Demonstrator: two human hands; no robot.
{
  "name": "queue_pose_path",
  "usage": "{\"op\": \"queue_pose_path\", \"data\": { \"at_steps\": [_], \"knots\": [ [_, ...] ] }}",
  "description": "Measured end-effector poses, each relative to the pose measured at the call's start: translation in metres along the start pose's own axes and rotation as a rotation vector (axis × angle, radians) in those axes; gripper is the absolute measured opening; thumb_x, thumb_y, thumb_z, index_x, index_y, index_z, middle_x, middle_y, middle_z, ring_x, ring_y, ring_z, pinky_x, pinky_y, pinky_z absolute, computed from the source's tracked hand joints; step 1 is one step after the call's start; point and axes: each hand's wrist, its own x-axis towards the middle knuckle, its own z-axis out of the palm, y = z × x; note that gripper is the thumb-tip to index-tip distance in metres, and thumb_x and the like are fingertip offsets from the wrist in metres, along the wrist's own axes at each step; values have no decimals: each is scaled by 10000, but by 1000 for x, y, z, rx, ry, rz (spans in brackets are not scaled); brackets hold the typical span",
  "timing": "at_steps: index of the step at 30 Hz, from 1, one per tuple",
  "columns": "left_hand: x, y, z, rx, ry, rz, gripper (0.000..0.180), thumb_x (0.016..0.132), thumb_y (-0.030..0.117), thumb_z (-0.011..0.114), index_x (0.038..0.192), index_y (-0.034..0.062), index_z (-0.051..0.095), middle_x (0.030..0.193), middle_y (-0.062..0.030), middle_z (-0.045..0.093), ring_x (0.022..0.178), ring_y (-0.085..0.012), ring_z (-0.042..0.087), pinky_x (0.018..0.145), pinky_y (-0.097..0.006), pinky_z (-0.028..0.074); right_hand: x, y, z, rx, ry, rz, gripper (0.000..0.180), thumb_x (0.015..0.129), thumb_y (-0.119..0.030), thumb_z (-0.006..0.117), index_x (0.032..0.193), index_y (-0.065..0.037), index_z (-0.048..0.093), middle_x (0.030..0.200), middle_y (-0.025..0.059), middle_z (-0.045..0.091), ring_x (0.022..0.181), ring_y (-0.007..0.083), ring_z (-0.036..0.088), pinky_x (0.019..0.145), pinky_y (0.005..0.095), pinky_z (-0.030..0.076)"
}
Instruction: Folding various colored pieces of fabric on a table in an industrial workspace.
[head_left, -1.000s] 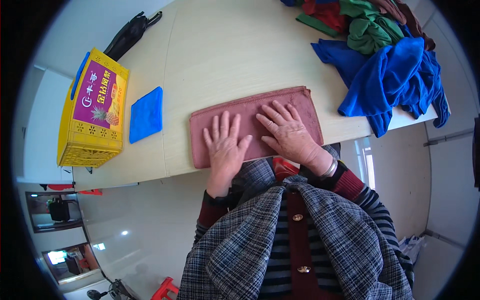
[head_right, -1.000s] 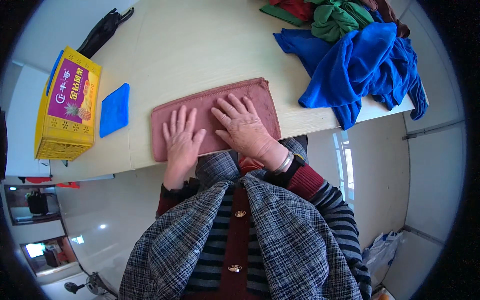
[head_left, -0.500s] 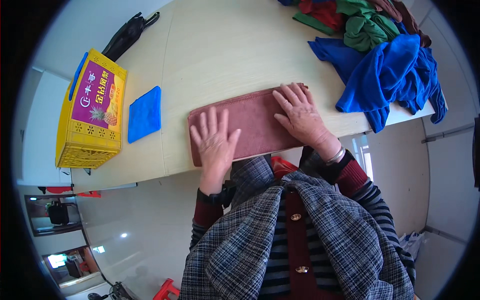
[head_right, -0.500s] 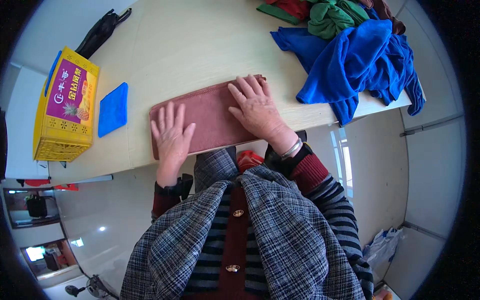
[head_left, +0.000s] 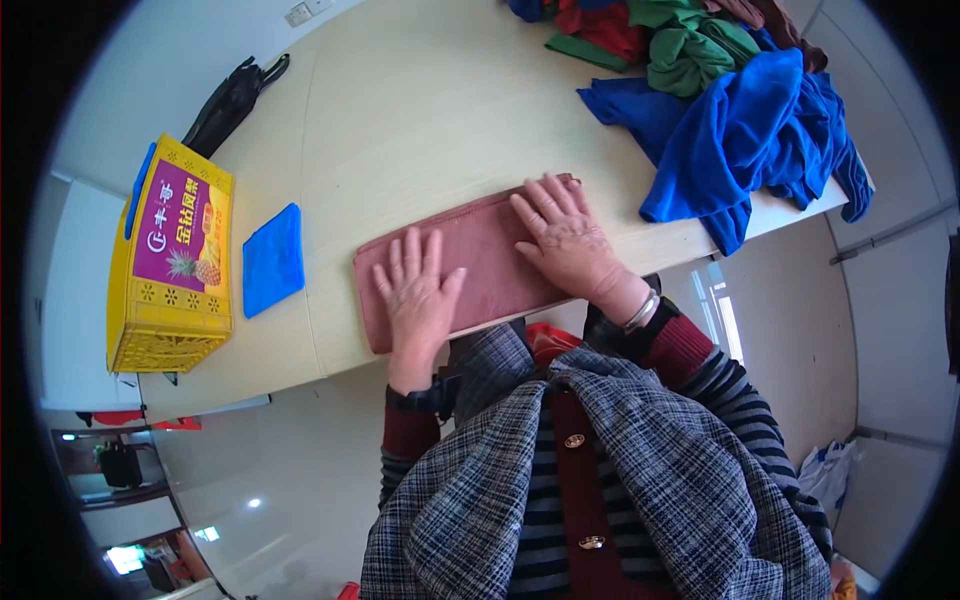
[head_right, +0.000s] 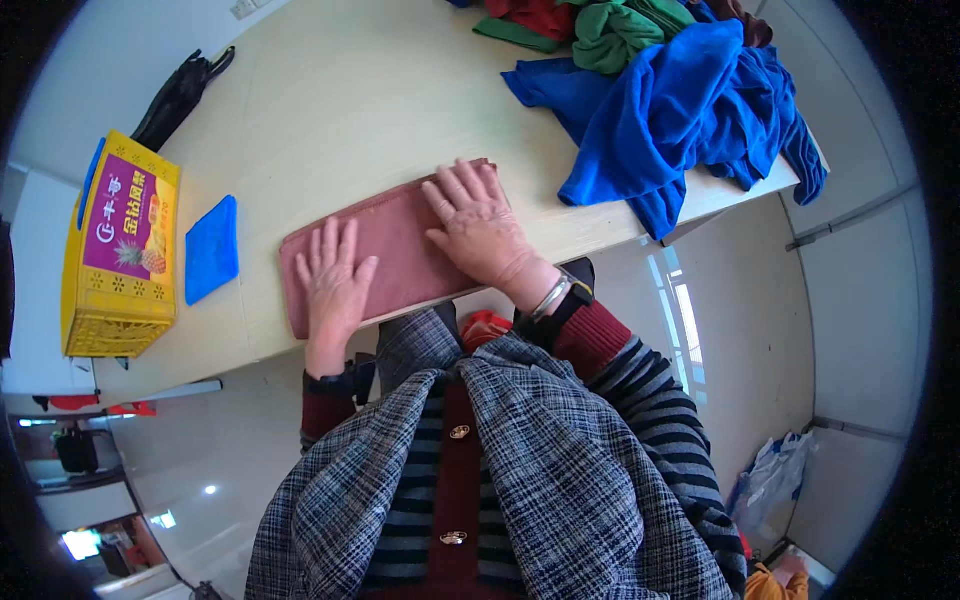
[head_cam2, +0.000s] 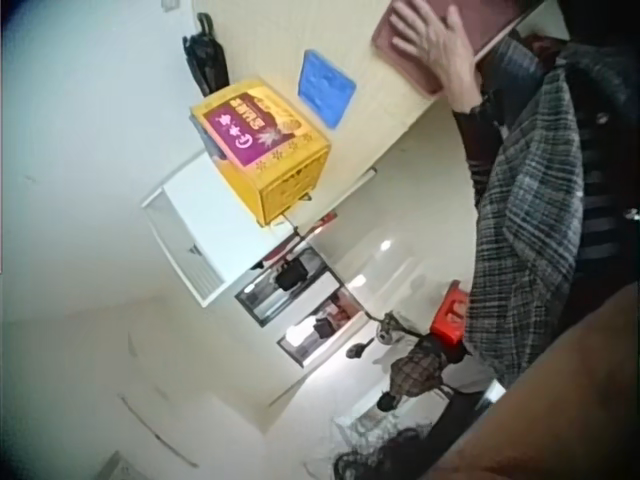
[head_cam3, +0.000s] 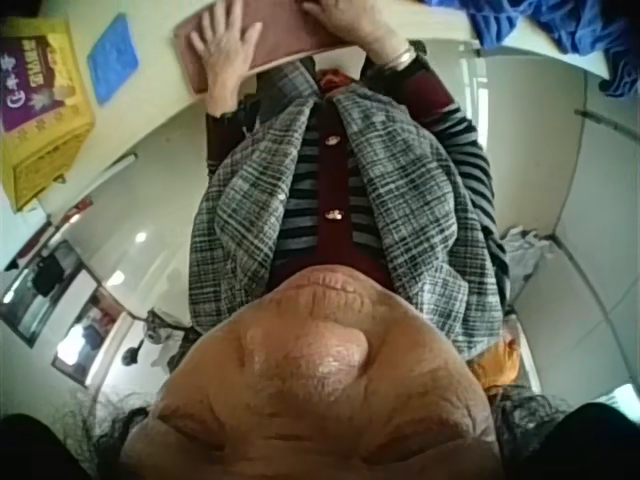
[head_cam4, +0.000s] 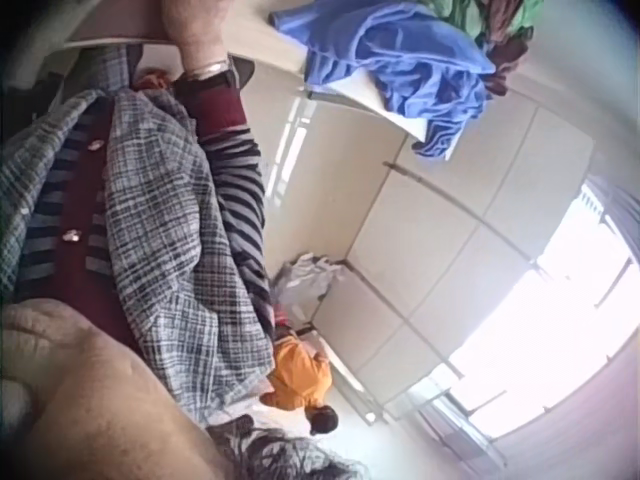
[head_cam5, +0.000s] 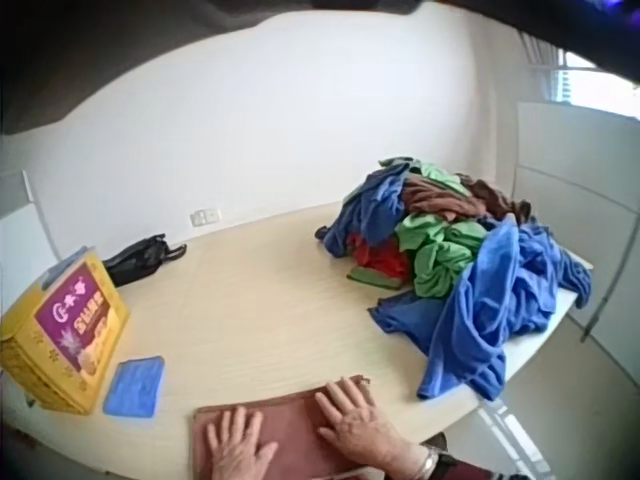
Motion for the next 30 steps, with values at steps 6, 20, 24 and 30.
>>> {"op": "queue_pose_path", "data": {
  "at_steps": [6, 20, 24, 30],
  "knots": [
    [-15, -32, -12, -7, -50, -234, 661, 998, 484, 484, 1568, 181, 340, 1658, -112, 232, 1537, -328, 157, 1222, -581, 79, 3, -4, 7, 106, -39, -55, 612, 996, -476, 503, 1488, -114, 458, 1563, 146, 389, 1479, 349, 288, 1221, 508, 185],
    [-3, 25, -3, 43, -4, 101, 654, 1013, 464, 470, 1565, 140, 338, 1645, -132, 254, 1533, -319, 173, 1222, -565, 100, -3, -30, 5, 114, -79, -108, 602, 994, -449, 507, 1482, -98, 463, 1577, 128, 377, 1483, 348, 285, 1217, 529, 193],
    [-4, 18, -2, -18, 100, 163, 589, 985, 412, 553, 1478, 99, 476, 1554, -164, 412, 1452, -348, 349, 1186, -535, 258, -1, -33, 9, 113, -98, -117, 591, 996, -440, 505, 1481, -104, 467, 1579, 126, 376, 1483, 347, 285, 1218, 530, 192],
    [26, 10, -29, -235, 170, 101, 349, 922, 220, 649, 1217, 34, 642, 1223, -196, 647, 1130, -361, 617, 963, -450, 496, -3, -29, 8, 108, -87, -96, 583, 1000, -446, 500, 1480, -118, 471, 1575, 123, 385, 1486, 346, 280, 1220, 525, 191]
  ]
}}
